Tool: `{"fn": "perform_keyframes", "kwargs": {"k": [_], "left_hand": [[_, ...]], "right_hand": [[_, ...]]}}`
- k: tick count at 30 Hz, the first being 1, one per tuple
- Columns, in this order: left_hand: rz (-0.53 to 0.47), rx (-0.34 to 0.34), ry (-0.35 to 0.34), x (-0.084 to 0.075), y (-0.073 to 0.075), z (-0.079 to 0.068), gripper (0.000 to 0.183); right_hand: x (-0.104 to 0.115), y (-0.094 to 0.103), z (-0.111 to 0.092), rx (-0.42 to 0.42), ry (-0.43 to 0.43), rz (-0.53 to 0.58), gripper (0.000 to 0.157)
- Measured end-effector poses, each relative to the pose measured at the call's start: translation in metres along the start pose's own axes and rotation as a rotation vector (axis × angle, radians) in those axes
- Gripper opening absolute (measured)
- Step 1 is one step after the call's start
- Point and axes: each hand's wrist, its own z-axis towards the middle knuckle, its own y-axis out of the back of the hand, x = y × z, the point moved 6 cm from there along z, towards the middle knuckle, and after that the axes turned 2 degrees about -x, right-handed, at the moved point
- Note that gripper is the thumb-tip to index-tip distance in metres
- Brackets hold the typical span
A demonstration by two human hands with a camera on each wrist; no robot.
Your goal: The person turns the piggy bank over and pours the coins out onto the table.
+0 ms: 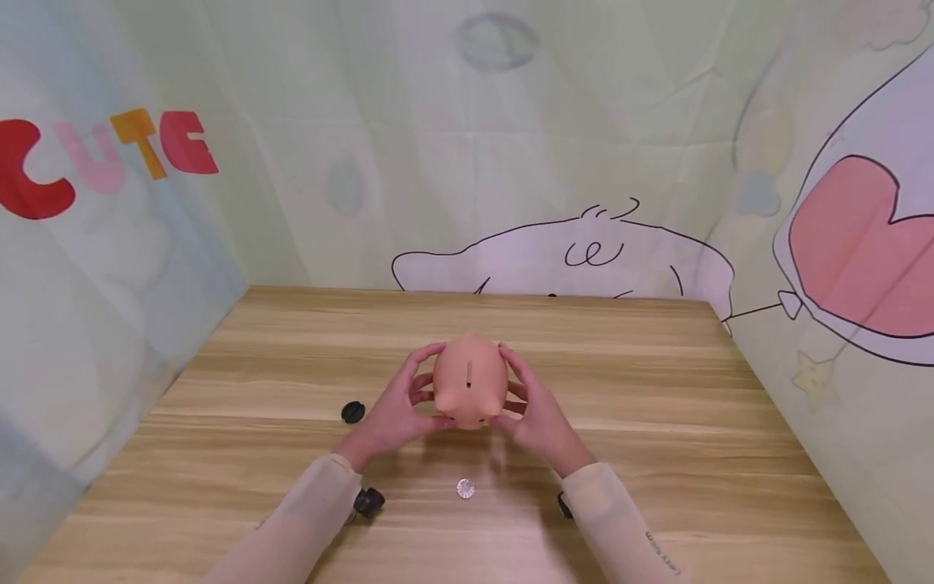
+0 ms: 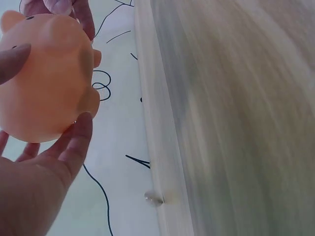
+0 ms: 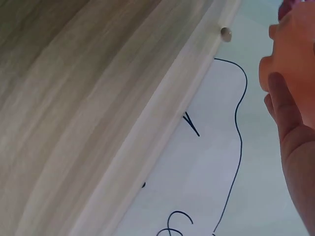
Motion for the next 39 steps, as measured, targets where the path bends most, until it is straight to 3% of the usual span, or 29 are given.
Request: {"fn": "perform_keyframes", "kwargs": {"k": [5, 9, 14, 17, 22, 26, 29, 34, 39], "left_hand": [[0.025, 0.022, -0.130, -0.006, -0.002, -0.001, 0.100], [0.066, 0.035, -0.214, -0.012, -0.005, -0.002, 0.103], [0.076, 0.037, -0.216, -0.015, -0.006, -0.002, 0.105], [0.070, 0.036, -0.150, -0.013, -0.004, -0.001, 0.102], [0.070, 0.033, 0.009, -0.005, -0.001, 0.001, 0.089], [0.085, 0.062, 0.078, 0.000, -0.001, 0.001, 0.075], [0.074, 0.060, 0.127, 0.004, -0.002, 0.000, 0.068], [0.066, 0.008, 0.187, 0.007, -0.001, 0.002, 0.058], [0.098, -0.047, 0.198, 0.005, 0.002, 0.005, 0.052]], "right_hand": [[0.014, -0.004, -0.005, -0.004, 0.156, -0.153, 0.101], [0.018, -0.006, -0.007, -0.025, 0.222, -0.219, 0.105], [0.017, -0.005, -0.007, -0.035, 0.241, -0.201, 0.106], [0.013, -0.002, -0.007, -0.014, 0.144, -0.158, 0.105], [0.000, 0.008, -0.009, 0.026, -0.107, 0.082, 0.099], [-0.007, 0.011, -0.012, 0.044, -0.219, 0.237, 0.086], [-0.012, 0.010, -0.013, 0.049, -0.287, 0.257, 0.074], [-0.018, 0.008, -0.011, 0.017, -0.416, 0.196, 0.062], [-0.017, 0.005, -0.005, -0.005, -0.453, 0.167, 0.054]]}}
